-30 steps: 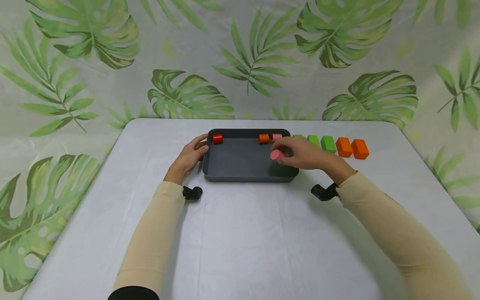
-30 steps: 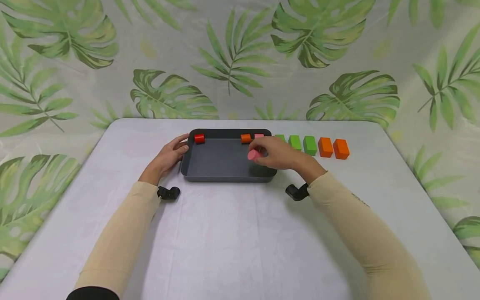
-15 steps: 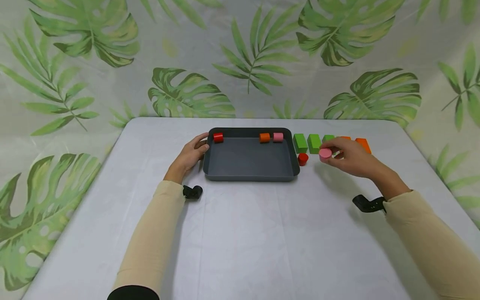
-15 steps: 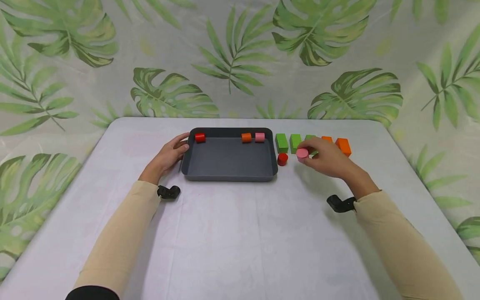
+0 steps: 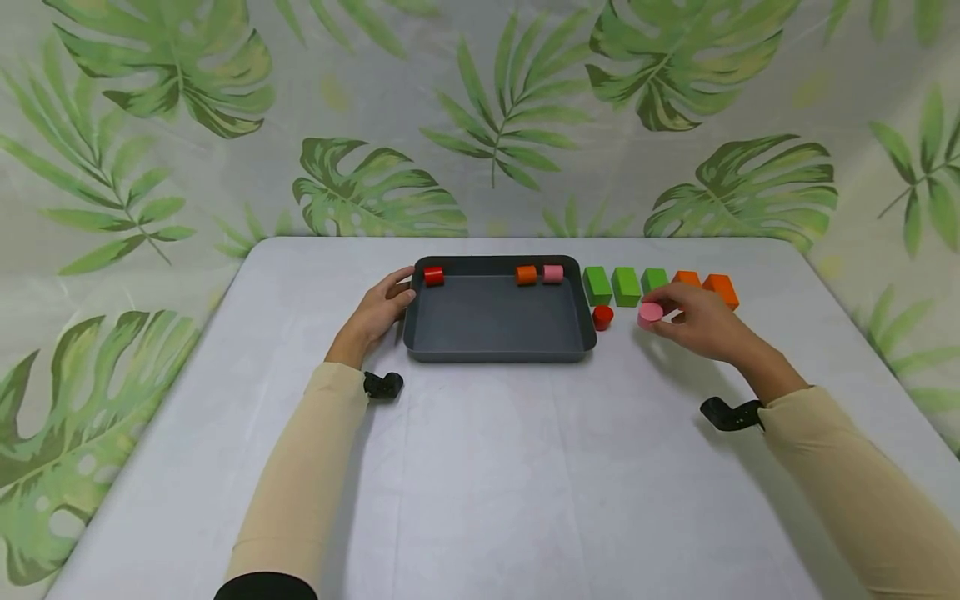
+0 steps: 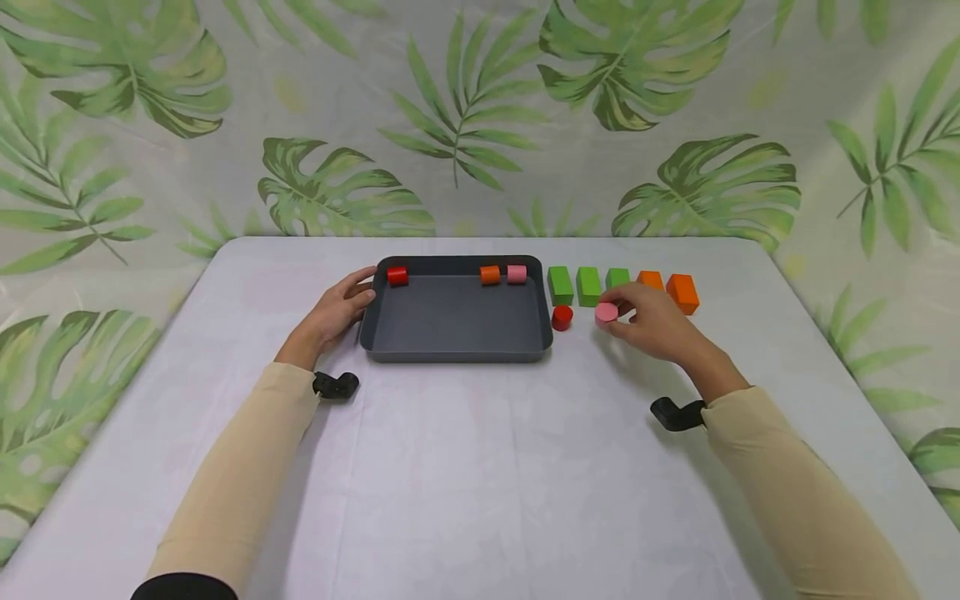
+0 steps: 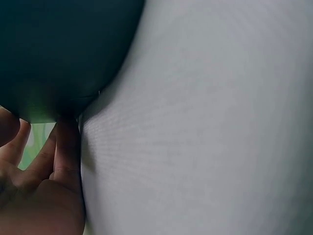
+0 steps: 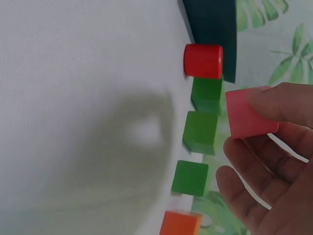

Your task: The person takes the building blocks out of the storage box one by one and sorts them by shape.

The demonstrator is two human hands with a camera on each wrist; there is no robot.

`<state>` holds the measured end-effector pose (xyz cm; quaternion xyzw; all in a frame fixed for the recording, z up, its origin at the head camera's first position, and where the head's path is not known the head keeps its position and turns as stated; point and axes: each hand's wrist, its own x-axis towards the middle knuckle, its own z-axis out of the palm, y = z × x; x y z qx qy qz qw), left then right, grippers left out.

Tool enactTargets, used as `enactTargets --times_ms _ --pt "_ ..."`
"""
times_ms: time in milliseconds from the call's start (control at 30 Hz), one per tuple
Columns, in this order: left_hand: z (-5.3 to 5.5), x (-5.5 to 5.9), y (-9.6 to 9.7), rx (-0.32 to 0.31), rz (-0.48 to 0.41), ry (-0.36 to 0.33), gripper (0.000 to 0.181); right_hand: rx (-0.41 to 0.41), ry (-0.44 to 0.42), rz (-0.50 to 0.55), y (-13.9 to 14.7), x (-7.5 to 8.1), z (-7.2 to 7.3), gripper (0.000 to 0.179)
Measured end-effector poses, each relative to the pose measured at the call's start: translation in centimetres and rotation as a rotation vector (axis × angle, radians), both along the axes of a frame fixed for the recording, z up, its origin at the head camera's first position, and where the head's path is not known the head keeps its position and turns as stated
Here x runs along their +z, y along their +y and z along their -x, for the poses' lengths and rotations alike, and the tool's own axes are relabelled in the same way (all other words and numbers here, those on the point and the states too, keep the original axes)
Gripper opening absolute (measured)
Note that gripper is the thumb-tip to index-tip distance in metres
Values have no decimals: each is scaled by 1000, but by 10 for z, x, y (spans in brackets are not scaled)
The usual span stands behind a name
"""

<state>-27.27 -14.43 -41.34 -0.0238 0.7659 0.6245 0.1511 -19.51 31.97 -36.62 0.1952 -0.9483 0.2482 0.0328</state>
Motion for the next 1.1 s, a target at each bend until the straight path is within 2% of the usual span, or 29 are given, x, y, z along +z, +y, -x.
enactTargets --times_ms 233,300,400,467,567,733,1100 --pt "0 1 -2 -8 -5 1 55 -17 -69 -3 -6 -6 7 34" --pt "-3 8 -1 -14 -13 -12 56 -32 -87 -9 -9 -9 10 34" --pt "-3 9 -1 -18 -23 -24 57 -76 -118 -22 -13 -12 13 33" --pt "-2 9 -1 -17 -18 -22 56 -111 -148 -30 -17 -15 14 35" --pt "1 1 -2 -13 -13 -7 55 -152 -185 -36 -20 -18 16 38" --pt "1 -1 -1 -11 0 -6 55 -205 -237 -42 -21 -25 19 38" --pt "1 -1 -1 -6 -2 6 55 -255 -280 -52 -23 -30 21 37"
